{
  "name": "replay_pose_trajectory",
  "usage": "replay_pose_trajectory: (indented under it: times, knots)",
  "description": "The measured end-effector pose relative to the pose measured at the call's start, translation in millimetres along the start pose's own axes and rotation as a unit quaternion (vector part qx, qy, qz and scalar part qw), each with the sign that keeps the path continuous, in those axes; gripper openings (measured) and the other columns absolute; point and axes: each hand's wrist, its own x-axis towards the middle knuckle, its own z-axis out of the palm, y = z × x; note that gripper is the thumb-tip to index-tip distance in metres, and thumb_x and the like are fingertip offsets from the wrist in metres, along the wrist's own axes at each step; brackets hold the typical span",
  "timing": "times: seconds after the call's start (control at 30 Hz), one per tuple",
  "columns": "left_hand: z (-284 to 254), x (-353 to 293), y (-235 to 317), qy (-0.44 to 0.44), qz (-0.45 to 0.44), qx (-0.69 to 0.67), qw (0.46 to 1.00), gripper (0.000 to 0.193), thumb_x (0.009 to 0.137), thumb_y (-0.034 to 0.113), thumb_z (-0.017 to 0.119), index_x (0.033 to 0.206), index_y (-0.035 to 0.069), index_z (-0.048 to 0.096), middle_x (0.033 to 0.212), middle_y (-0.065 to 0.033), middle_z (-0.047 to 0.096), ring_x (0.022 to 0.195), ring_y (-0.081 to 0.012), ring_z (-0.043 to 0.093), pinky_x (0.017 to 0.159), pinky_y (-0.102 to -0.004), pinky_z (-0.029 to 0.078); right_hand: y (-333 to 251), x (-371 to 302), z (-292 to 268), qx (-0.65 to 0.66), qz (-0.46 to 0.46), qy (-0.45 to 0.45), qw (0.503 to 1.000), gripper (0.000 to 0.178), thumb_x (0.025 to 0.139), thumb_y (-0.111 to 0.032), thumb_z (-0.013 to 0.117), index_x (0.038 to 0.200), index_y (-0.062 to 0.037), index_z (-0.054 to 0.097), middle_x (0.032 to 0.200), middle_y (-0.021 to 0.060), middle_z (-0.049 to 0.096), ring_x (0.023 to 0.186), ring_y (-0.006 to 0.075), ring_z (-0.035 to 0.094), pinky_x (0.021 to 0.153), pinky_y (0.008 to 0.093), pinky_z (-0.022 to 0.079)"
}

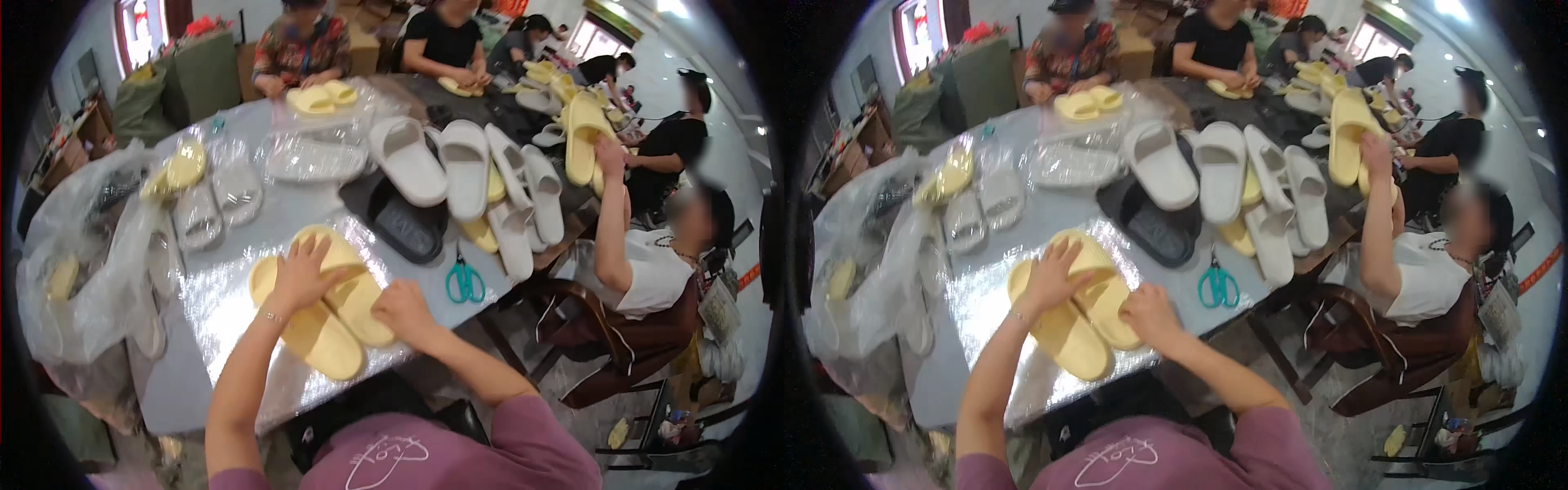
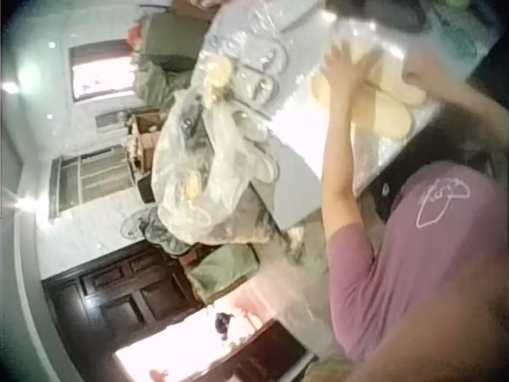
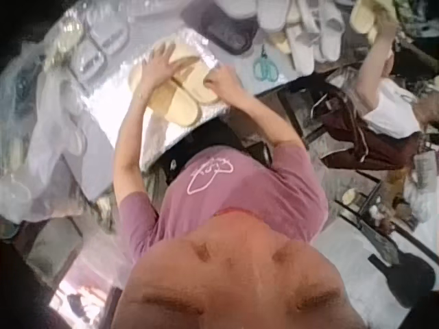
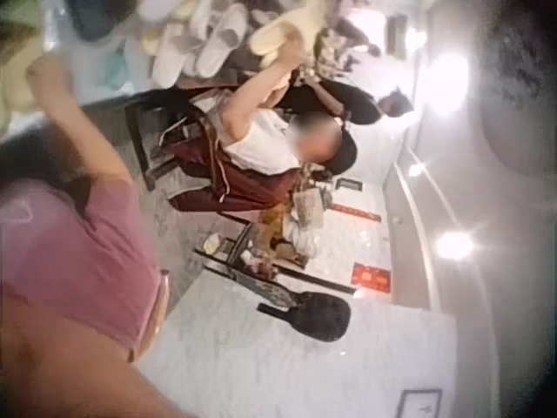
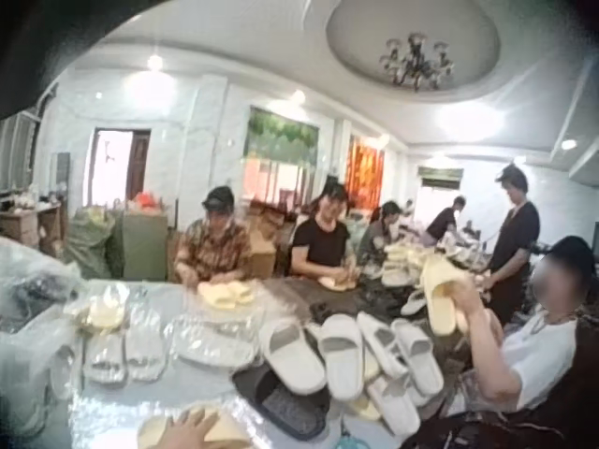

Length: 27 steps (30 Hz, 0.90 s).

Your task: Packing pairs of sandals into individual plastic bags at a factory workstation.

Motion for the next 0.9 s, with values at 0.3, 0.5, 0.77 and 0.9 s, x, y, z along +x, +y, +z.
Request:
replay_pose_trajectory:
  times: [0.3,0.5,0.77,0.9]
  knots:
    - [-3.2,3.1,9.0,0.025,0.013,-0.005,1.0,0.069,0.087,0.056,0.052,0.141,0.014,0.039,0.146,-0.016,0.036,0.133,-0.0381,0.034,0.102,-0.0622,0.028,0.0,24.0,-19.6,-0.04,0.049,-0.152,0.986,0.008,0.073,-0.019,0.065,0.073,-0.0107,0.066,0.08,0.0031,0.062,0.095,0.0243,0.051,0.083,0.0394,0.036]
    - [2.3,2.1,5.2,0.024,0.014,0.005,1.0,0.069,0.087,0.055,0.053,0.141,0.013,0.039,0.144,-0.016,0.039,0.131,-0.0365,0.037,0.101,-0.0596,0.029,1.9,-1.7,-7.7,-0.067,-0.041,-0.077,0.994,0.014,0.079,-0.02,0.062,0.091,-0.0126,0.063,0.091,0.0027,0.056,0.096,0.0228,0.051,0.082,0.037,0.038]
    - [-2.1,0.6,4.9,0.049,0.025,0.001,0.998,0.068,0.086,0.053,0.055,0.14,0.013,0.041,0.142,-0.0174,0.041,0.13,-0.0365,0.038,0.101,-0.0593,0.03,0.7,-9.8,-9.6,0.031,-0.046,0.048,0.997,0.009,0.077,-0.021,0.066,0.082,-0.0136,0.068,0.087,-0.0007,0.059,0.093,0.0208,0.053,0.082,0.0361,0.039]
    - [9.8,2.6,0.4,0.055,0.031,0.001,0.998,0.067,0.087,0.053,0.055,0.139,0.013,0.042,0.142,-0.0176,0.041,0.129,-0.037,0.039,0.101,-0.0587,0.031,8.2,-9.8,-8.6,0.081,0.024,-0.011,0.996,0.011,0.077,-0.023,0.068,0.082,-0.0131,0.069,0.086,-0.0009,0.061,0.095,0.0215,0.053,0.084,0.0368,0.039]
